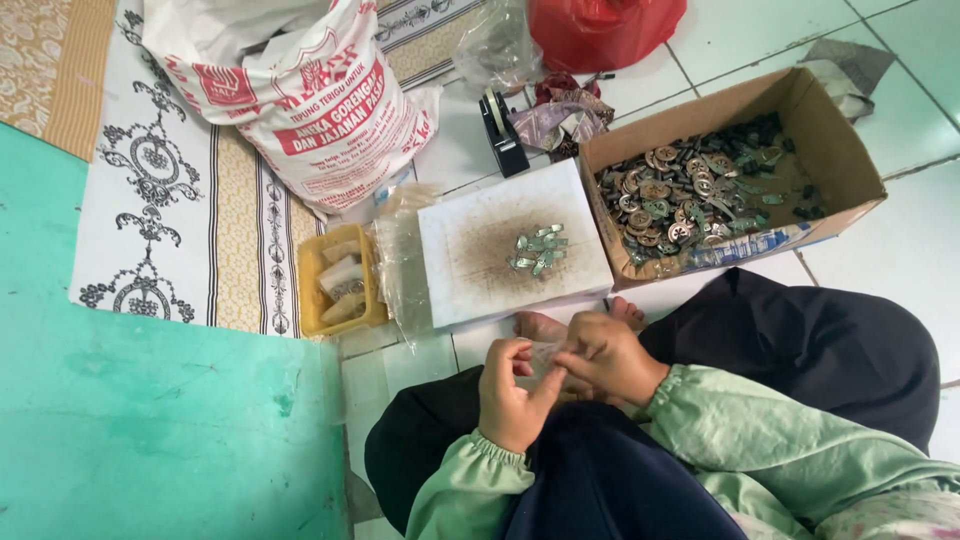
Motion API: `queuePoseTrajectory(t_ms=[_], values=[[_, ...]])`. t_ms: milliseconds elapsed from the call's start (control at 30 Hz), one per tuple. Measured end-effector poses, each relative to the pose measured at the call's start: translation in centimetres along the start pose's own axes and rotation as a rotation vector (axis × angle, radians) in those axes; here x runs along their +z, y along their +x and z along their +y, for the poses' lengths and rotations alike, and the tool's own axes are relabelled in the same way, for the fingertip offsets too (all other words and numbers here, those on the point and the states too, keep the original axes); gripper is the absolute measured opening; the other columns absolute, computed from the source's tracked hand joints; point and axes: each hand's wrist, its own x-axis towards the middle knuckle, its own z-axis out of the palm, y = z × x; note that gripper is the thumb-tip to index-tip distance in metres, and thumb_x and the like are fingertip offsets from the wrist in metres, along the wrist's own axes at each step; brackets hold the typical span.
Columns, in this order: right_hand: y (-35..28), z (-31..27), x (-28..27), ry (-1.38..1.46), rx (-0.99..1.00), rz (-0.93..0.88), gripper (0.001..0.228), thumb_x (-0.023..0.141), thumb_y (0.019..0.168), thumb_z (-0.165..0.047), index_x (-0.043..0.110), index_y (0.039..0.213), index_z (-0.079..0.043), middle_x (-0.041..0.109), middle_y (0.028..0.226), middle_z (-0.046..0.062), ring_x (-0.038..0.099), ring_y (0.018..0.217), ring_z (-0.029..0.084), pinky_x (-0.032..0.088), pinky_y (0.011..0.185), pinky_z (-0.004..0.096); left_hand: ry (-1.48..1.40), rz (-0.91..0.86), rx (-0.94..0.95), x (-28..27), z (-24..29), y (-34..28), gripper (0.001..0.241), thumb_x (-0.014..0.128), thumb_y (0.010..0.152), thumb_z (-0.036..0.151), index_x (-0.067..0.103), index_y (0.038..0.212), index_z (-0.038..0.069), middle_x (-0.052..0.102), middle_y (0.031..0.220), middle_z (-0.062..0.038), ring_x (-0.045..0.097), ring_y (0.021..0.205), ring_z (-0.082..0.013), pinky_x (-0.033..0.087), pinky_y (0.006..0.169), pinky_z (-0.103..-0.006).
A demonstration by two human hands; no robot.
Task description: Packaging small decorative metal components into individual plastic bags by hand.
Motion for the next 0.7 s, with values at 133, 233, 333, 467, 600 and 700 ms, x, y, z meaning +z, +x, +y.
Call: queuePoseTrajectory(t_ms=[133,233,333,467,600,700], values=[[0.7,-3.8,-0.6,-0.036,-0.288,-0.291,0.027,0.082,0.075,-0.008,0.054,0.073,-0.009,0.057,0.072,0.002,0.054,0.062,0.021,0.047,0.058,0.031,-0.269,-0.192,-0.301,0.3,-0.6,-0.8,0.037,0.078,0.080,0.005,0.059,0.111,0.005,0.063,0.092,-0.005,0.056,0.073,-0.0138,0.052,0.068,-0.0256],[0.7,-3.9,-0.4,0.033,-0.230,-0.421,0.021,0.085,0.077,-0.013,0.064,0.081,-0.009,0.062,0.076,0.000,0.056,0.063,0.017,0.048,0.059,0.029,-0.341,-0.206,-0.367,-0.2,-2.0,-1.6,0.020,0.071,0.086,0.000,0.064,0.104,0.005,0.066,0.086,-0.003,0.057,0.069,-0.0118,0.051,0.064,-0.0241],[0.5,-3.7,0.3,0.220,-0.092,-0.541,0.012,0.079,0.082,-0.011,0.070,0.090,-0.007,0.069,0.083,0.001,0.060,0.070,0.015,0.050,0.065,0.026,-0.382,-0.179,-0.435,-0.9,-2.9,-2.4,0.016,0.069,0.086,-0.003,0.066,0.100,0.004,0.066,0.085,-0.002,0.055,0.068,-0.0100,0.049,0.063,-0.0227],[1.4,-3.3,1.0,0.232,0.023,-0.513,0.009,0.065,0.086,-0.003,0.072,0.092,-0.003,0.071,0.081,0.003,0.060,0.064,0.013,0.048,0.056,0.024,-0.440,-0.095,-0.422,-2.0,-2.8,-2.0,0.014,0.069,0.088,-0.004,0.065,0.100,0.002,0.066,0.088,-0.004,0.053,0.071,-0.0102,0.047,0.066,-0.0224],[2.0,-4.1,2.2,0.169,0.114,-0.498,0.014,0.071,0.083,-0.004,0.074,0.096,-0.005,0.071,0.083,0.001,0.058,0.064,0.010,0.048,0.056,0.022,-0.468,-0.036,-0.376,-2.5,-2.6,-0.9,0.024,0.069,0.088,-0.005,0.058,0.109,0.000,0.063,0.096,-0.008,0.057,0.079,-0.0136,0.051,0.075,-0.0246],[2.8,-4.9,2.9,0.098,0.066,-0.430,0.014,0.086,0.077,-0.014,0.074,0.083,-0.012,0.072,0.072,0.002,0.071,0.065,0.017,0.057,0.060,0.030,-0.461,0.007,-0.343,-1.6,-3.1,-0.9,0.064,0.087,0.080,0.001,0.048,0.130,-0.003,0.051,0.102,-0.015,0.061,0.076,-0.0221,0.056,0.068,-0.0343]])
